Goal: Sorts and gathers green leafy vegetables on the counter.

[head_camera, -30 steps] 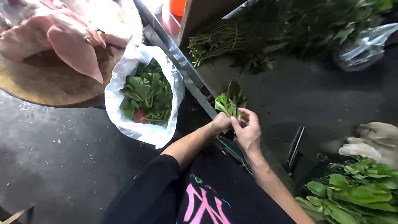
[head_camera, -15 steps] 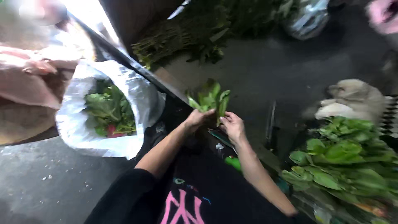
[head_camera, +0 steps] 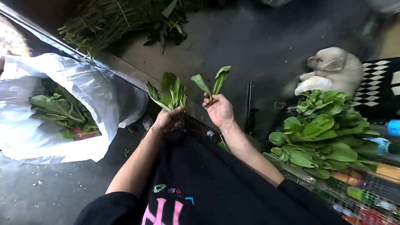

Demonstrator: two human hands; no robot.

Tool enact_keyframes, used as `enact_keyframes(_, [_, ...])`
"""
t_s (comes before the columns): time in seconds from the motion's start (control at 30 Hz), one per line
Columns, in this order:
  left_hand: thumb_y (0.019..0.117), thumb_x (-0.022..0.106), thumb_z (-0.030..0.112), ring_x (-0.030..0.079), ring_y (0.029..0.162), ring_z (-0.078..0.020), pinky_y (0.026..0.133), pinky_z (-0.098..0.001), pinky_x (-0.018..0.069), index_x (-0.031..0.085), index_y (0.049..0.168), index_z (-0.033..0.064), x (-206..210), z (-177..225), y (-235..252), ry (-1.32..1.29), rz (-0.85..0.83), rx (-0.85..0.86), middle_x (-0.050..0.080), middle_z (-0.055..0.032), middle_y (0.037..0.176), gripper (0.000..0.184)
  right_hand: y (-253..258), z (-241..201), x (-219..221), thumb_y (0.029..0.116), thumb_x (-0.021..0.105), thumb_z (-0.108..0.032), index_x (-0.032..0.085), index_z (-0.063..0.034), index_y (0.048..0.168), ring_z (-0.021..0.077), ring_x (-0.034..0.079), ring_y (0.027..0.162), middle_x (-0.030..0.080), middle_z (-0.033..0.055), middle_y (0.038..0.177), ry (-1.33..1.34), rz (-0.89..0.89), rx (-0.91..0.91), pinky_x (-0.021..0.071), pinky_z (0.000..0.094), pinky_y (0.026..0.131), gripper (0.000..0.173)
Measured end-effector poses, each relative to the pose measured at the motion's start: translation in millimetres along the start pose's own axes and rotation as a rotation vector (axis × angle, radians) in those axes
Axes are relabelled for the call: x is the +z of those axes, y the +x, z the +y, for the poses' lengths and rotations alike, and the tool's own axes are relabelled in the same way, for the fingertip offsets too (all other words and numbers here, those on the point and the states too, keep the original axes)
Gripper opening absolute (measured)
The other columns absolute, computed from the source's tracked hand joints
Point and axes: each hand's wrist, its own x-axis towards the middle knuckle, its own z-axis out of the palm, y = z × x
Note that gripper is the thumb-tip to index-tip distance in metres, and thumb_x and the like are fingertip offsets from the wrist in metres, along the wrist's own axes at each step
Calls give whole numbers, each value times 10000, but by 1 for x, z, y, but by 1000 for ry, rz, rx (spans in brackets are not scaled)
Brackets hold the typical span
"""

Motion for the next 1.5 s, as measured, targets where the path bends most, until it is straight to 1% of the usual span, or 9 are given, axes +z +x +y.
enact_keyframes(0.1, [1022, 590, 147, 696, 928, -234, 837, -442, 601, 555, 1277, 44, 2, 0, 1, -82, 25, -23, 695, -122, 1065, 277, 0, -2, -3, 1049, 362, -190, 561, -141, 1050, 113, 590, 712, 620, 20, 920, 78, -81, -66, 532, 273, 683, 205])
enact_keyframes(0.2, [1043, 563, 208, 697, 945, -259, 851, -463, 599, 567, 1274, 18, 1, 0, 6, -100, 75, -68, 694, -146, 1076, 299, 4, 16, -2, 1049, 461, -119, 530, -83, 1181, 122, 609, 750, 622, 34, 929, -249, -130, -70, 558, 304, 729, 153])
enact_keyframes(0.43, [1067, 528, 271, 702, 982, -217, 898, -419, 591, 595, 1277, 16, -1, 12, -1, 92, -14, -103, 711, -121, 1103, 337, 15, 53, 10, 907, 784, -403, 542, -44, 1414, 296, 651, 1164, 663, 200, 1258, -1050, -184, 24, 524, 520, 1026, 667])
enact_keyframes(0.67, [1098, 421, 238, 702, 1057, -244, 929, -446, 585, 583, 1341, 31, -9, 27, -9, 43, -85, -118, 707, -117, 1195, 358, 18, 31, 2, 987, 678, -122, 565, 4, 1325, 233, 705, 911, 710, 161, 1072, -837, -153, -8, 593, 414, 838, 379])
enact_keyframes(0.9, [1107, 362, 221, 670, 1157, -245, 989, -454, 558, 527, 1441, 75, -35, 42, -14, -134, -148, -13, 670, -107, 1307, 400, 14, 2, 29, 1054, 555, -118, 531, -28, 1257, 198, 729, 958, 737, 117, 1102, -434, 8, -313, 602, 352, 836, 223])
enact_keyframes(1.03, [1106, 347, 195, 688, 1108, -269, 967, -471, 565, 507, 1433, 44, -37, 55, -18, -83, -129, 9, 681, -142, 1267, 394, 31, -6, 54, 1057, 576, -168, 448, -13, 1370, 200, 719, 1006, 706, 139, 1189, -356, 112, -335, 598, 343, 853, 372])
enact_keyframes(1.17, [1094, 407, 204, 687, 1104, -253, 950, -446, 572, 509, 1447, 58, -42, 61, -24, -25, -133, -9, 678, -128, 1278, 395, 31, 22, 58, 974, 688, -361, 217, -103, 1614, 340, 500, 1373, 442, 200, 1549, -579, 194, -128, 471, 546, 1076, 835])
enact_keyframes(1.37, [1054, 486, 172, 709, 891, -178, 828, -364, 607, 612, 1234, 39, -49, 64, -35, 213, -271, -56, 725, -87, 1018, 257, -24, 71, 76, 1016, 650, -321, 649, -31, 1264, 186, 688, 937, 716, 109, 1072, -765, -222, -79, 584, 408, 860, 381])
enact_keyframes(1.5, [1075, 459, 191, 702, 871, -131, 836, -321, 597, 624, 1174, 42, -46, 69, -38, 333, -391, -133, 725, -40, 956, 243, -28, 83, 83, 970, 723, -307, 700, -32, 1150, 189, 701, 992, 732, 109, 1060, -716, -159, -21, 578, 421, 920, 329])
